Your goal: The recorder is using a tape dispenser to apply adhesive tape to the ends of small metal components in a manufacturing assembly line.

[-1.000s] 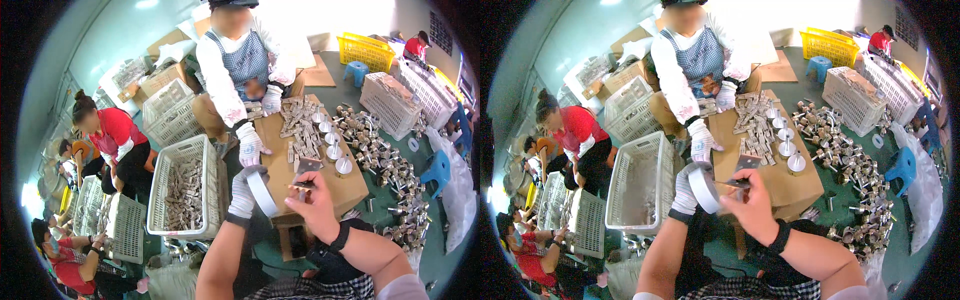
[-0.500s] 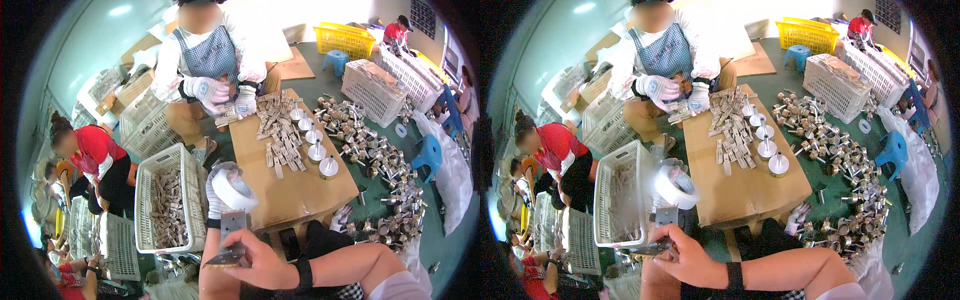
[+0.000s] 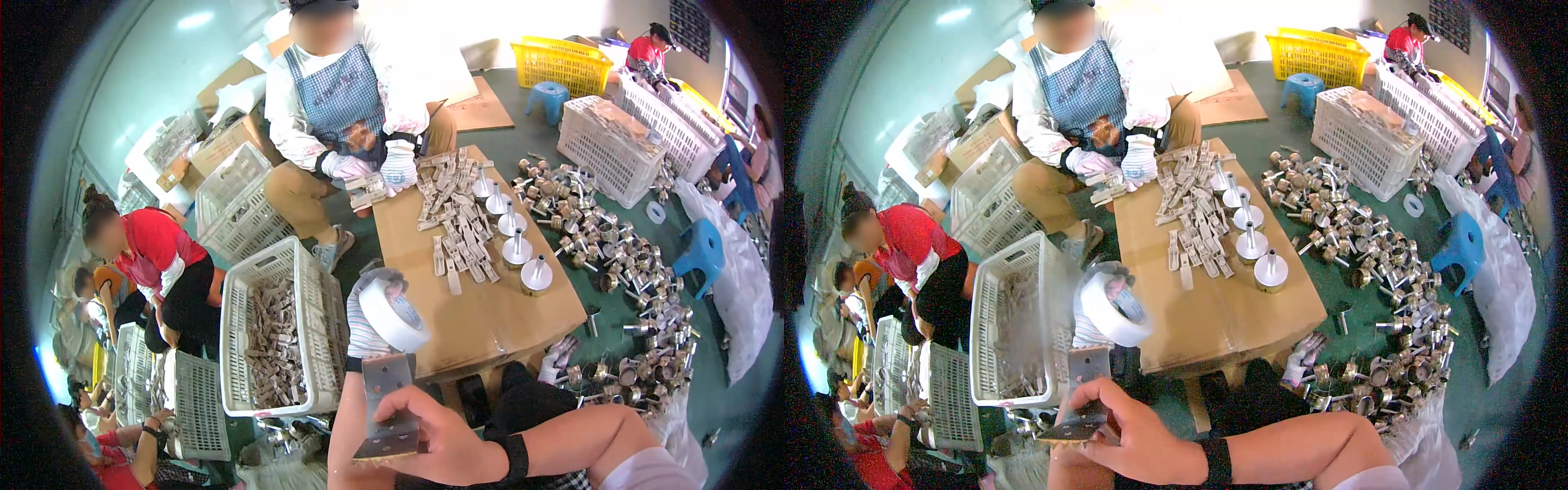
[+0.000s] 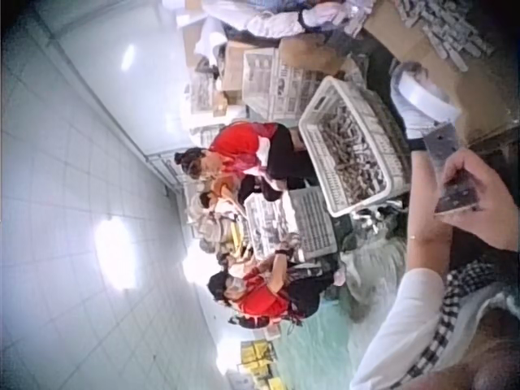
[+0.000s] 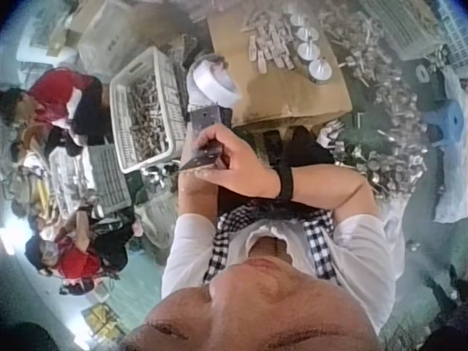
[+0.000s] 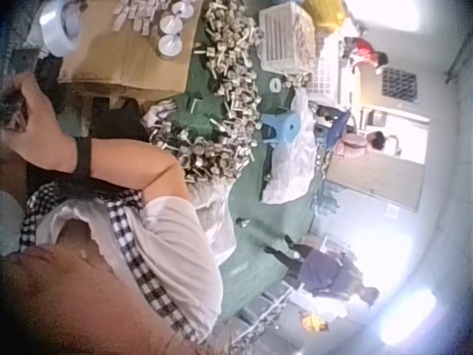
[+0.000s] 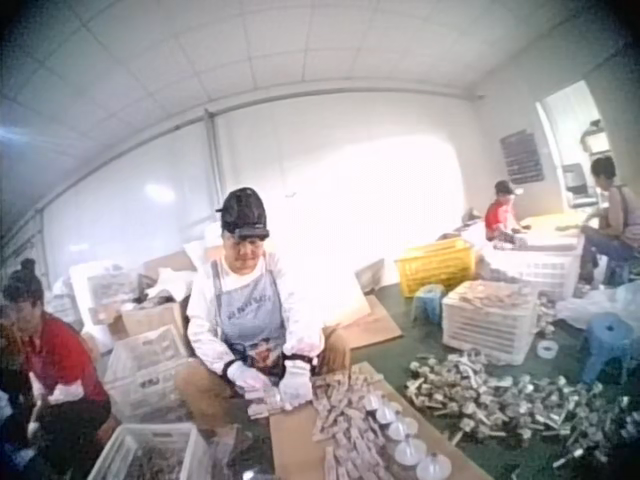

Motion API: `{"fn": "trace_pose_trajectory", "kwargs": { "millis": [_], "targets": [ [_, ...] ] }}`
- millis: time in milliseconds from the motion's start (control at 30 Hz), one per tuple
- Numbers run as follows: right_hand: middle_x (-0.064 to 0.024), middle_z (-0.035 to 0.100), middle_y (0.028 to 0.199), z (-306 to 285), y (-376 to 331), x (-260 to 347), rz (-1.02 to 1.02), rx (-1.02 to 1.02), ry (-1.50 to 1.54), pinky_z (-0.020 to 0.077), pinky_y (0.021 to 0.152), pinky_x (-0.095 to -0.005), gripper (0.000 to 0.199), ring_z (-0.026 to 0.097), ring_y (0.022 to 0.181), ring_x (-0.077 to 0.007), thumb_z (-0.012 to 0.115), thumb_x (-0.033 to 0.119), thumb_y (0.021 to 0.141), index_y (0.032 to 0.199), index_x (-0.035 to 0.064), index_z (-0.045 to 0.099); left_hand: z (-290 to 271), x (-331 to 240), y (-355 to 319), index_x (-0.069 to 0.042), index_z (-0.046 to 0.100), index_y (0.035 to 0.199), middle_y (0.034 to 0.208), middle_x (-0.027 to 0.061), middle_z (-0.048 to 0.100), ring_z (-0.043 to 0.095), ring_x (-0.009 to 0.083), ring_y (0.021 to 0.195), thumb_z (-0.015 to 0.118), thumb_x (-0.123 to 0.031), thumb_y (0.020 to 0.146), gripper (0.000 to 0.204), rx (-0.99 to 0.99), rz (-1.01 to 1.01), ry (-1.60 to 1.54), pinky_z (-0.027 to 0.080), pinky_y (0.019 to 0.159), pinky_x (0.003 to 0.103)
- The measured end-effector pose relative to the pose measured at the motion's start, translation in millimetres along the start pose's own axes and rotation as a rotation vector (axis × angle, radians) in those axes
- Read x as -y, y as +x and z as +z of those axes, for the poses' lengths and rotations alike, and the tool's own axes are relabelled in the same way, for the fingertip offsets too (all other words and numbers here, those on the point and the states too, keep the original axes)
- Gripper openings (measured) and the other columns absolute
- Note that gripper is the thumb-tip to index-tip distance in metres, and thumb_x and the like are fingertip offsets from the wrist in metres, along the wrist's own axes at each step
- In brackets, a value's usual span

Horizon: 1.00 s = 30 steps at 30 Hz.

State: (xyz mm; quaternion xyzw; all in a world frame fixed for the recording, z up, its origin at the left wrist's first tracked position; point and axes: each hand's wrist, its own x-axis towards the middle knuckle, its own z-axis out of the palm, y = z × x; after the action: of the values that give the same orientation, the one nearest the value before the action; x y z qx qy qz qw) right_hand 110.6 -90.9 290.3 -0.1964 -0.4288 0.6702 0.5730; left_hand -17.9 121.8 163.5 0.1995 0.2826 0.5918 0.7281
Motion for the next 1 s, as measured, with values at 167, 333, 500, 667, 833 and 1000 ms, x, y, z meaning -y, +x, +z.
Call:
{"fn": "trace_pose_trajectory", "kwargs": {
  "millis": [167, 333, 500, 667, 833, 1000],
  "targets": [
    [-0.0039, 0.047, 0.1, -9, -1, 8, 0.07, 0.081, -0.025, 0.0403, 0.083, -0.0245, 0.041, 0.048, 0.092, -0.0102, 0.065, -0.002, 0.077, 0.111, 0.0039, 0.043, 1, 3, 2, -0.001, 0.063, 0.092, 0.08, 0.0112, 0.065, 0.061, 0.0219, 0.07, 0.053, -0.027, 0.082, 0.03, 0.008, -0.023, -0.003, 0.051, 0.068, 0.031],
    [-0.0042, 0.05, 0.092, -7, 2, -4, 0.112, 0.057, 0.033, 0.0424, 0.076, -0.0252, 0.037, 0.05, 0.084, -0.0106, 0.069, 0.001, 0.074, 0.103, 0.0051, 0.046, -13, 0, -7, -0.002, 0.063, 0.091, 0.079, 0.0104, 0.065, 0.06, 0.0212, 0.068, 0.055, -0.03, 0.081, 0.031, 0.01, -0.045, -0.021, 0.051, 0.067, 0.031],
    [-0.0066, 0.056, 0.089, -35, 3, 4, 0.243, 0.007, -0.218, 0.0486, 0.075, -0.0281, 0.05, 0.057, 0.082, -0.0134, 0.073, -0.007, 0.066, 0.102, 0.008, 0.041, 16, 17, 14, -0.002, 0.063, 0.089, 0.078, 0.0104, 0.065, 0.061, 0.0219, 0.067, 0.057, -0.03, 0.079, 0.03, 0.12, -0.1, -0.078, 0.051, 0.066, 0.032],
    [-0.0082, 0.056, 0.085, -26, 1, 4, 0.315, -0.027, -0.171, 0.0495, 0.071, -0.028, 0.051, 0.057, 0.077, -0.0141, 0.068, -0.013, 0.064, 0.101, 0.0083, 0.04, 9, 27, 21, 0.001, 0.062, 0.093, 0.089, 0.0135, 0.065, 0.063, 0.0248, 0.077, 0.054, -0.005, 0.082, 0.015, 0.145, 0.007, -0.209, 0.053, 0.071, 0.032],
    [-0.0089, 0.055, 0.086, -32, 6, -4, 0.262, -0.106, -0.115, 0.0472, 0.069, -0.0264, 0.049, 0.055, 0.078, -0.0145, 0.066, -0.013, 0.063, 0.1, 0.0081, 0.042, 6, 34, 23, 0.002, 0.061, 0.093, 0.09, 0.0154, 0.064, 0.063, 0.0259, 0.078, 0.055, -0.003, 0.081, 0.015, 0.065, 0.138, -0.079, 0.055, 0.071, 0.034],
    [-0.0077, 0.055, 0.09, -30, 21, 6, 0.193, -0.206, -0.057, 0.0459, 0.072, -0.0267, 0.052, 0.054, 0.082, -0.0148, 0.064, -0.013, 0.061, 0.105, 0.0074, 0.045, 17, 38, 23, 0.0, 0.061, 0.092, 0.09, 0.0118, 0.065, 0.063, 0.0231, 0.083, 0.061, 0.003, 0.075, 0.017, 0.113, 0.21, 0.033, 0.055, 0.073, 0.035]
  ]
}}
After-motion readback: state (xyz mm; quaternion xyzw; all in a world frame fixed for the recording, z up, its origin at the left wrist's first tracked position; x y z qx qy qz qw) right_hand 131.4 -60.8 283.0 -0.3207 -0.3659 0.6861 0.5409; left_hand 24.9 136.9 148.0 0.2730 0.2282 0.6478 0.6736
